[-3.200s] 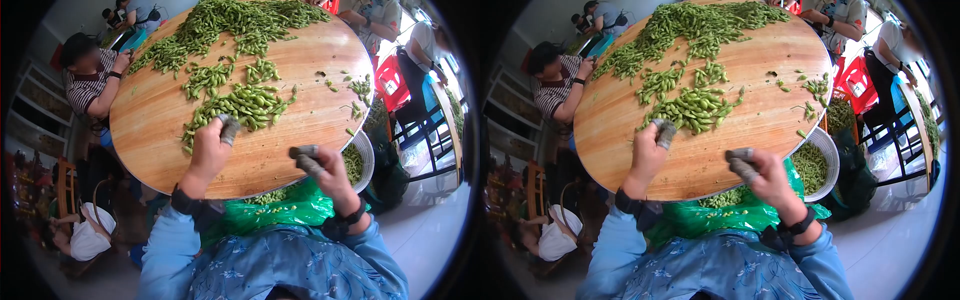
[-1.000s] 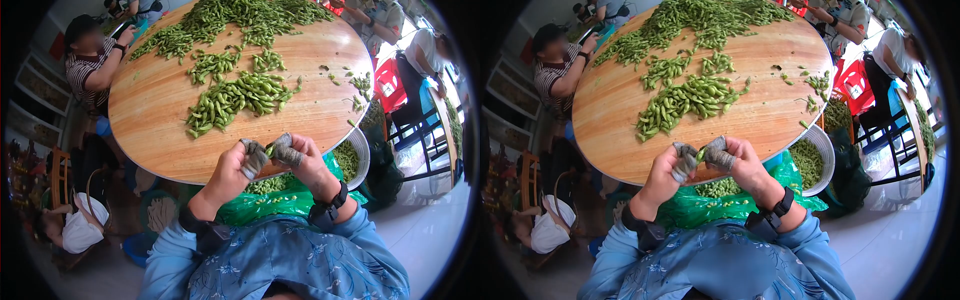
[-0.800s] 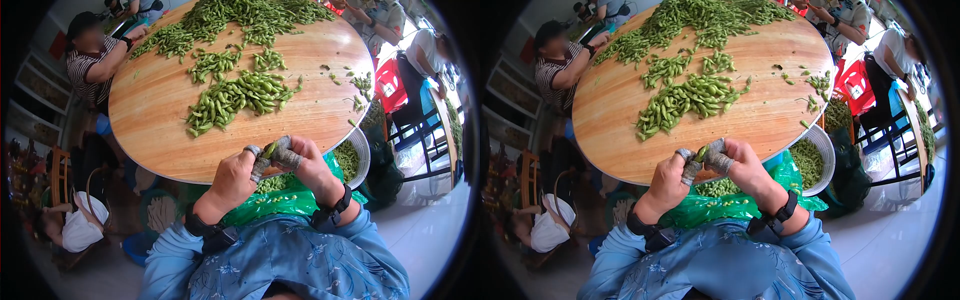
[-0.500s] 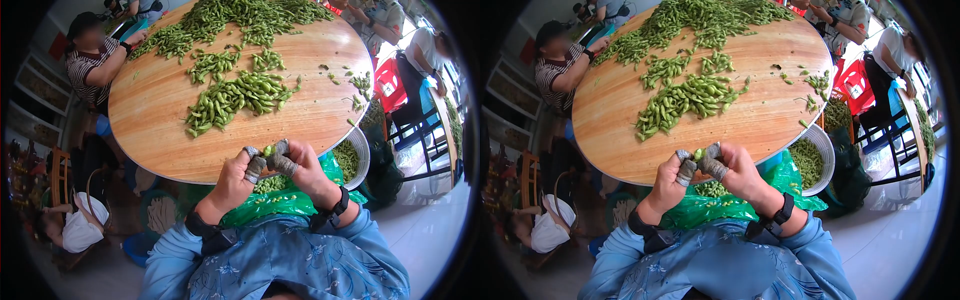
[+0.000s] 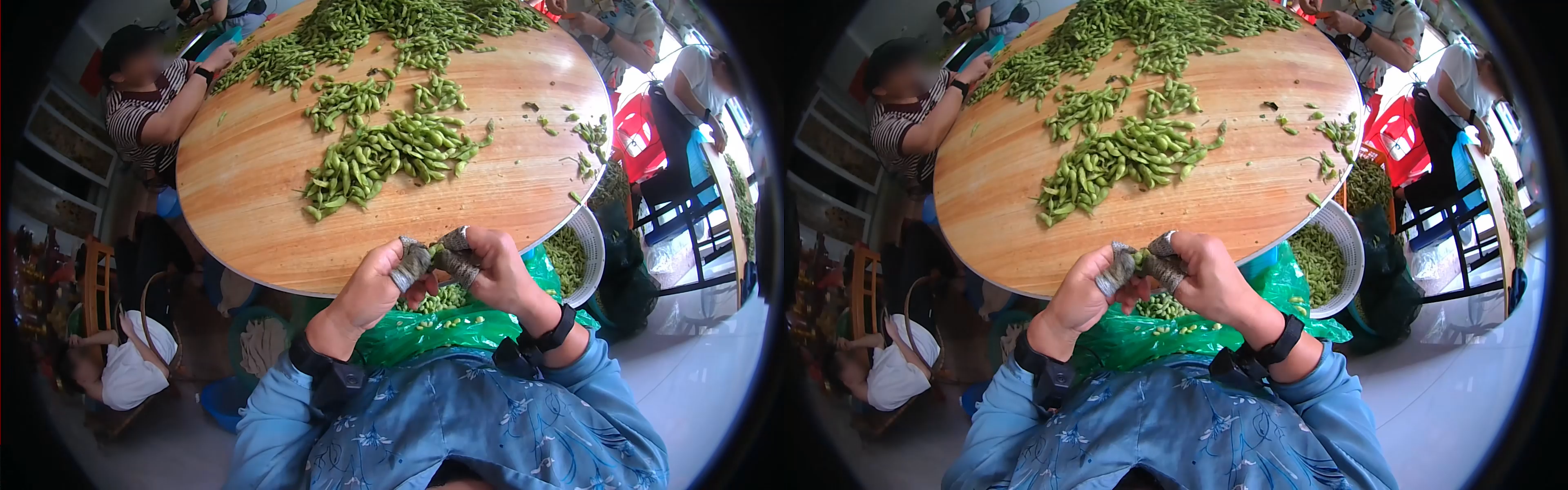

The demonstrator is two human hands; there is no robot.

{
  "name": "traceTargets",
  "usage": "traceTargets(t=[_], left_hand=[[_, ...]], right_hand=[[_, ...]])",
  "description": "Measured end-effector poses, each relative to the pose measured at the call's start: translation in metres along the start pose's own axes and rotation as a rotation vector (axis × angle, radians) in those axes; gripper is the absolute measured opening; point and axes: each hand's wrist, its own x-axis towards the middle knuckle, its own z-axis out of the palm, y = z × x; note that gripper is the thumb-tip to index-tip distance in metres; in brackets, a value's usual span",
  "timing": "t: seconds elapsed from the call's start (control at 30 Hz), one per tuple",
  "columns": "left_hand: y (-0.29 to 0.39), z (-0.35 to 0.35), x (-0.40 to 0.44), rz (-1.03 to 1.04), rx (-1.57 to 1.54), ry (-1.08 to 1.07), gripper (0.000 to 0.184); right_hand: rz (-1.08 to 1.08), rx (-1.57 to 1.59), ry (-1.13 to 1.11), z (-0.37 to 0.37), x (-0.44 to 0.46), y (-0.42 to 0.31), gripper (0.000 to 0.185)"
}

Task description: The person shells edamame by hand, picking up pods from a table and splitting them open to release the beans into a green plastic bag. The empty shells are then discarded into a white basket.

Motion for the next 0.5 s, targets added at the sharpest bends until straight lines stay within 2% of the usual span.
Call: traceTargets(t=[0.1, 0.17, 0.2, 0.27, 0.3, 0.37, 0.4, 0.47, 0.5], left_hand=[[0.001, -0.002, 0.002, 0.048, 0.112, -0.014, 0.008], [0.002, -0.002, 0.002, 0.075, 0.190, -0.005, 0.008], [0.002, -0.001, 0.002, 0.085, 0.176, 0.005, 0.006], [0.001, -0.001, 0.001, 0.094, 0.161, 0.014, 0.005], [-0.002, -0.001, 0.002, 0.100, 0.133, 0.018, 0.003], [-0.004, 0.000, 0.002, 0.106, 0.106, 0.022, 0.005], [-0.004, 0.001, 0.002, 0.079, 0.089, 0.039, 0.007], [-0.008, 0.002, 0.002, 0.048, 0.073, 0.053, 0.011], [-0.013, 0.002, 0.003, 0.147, 0.225, 0.067, 0.012]], right_hand=[[0.078, 0.093, -0.008, 0.001, 0.002, -0.004, 0.008], [-0.147, -0.183, -0.046, -0.003, 0.002, -0.002, 0.004], [-0.148, -0.184, -0.046, -0.004, 0.004, -0.001, 0.004], [-0.383, -0.427, -0.051, -0.007, 0.006, 0.003, 0.003], [-0.382, -0.426, -0.052, -0.009, 0.006, 0.006, 0.003], [-0.443, -0.689, -0.078, -0.012, 0.005, 0.012, 0.006], [-0.442, -0.688, -0.078, -0.010, 0.004, 0.012, 0.006], [-0.076, -0.170, -0.019, -0.003, -0.002, 0.013, 0.008], [-0.075, -0.169, -0.017, -0.004, -0.004, 0.013, 0.008]])
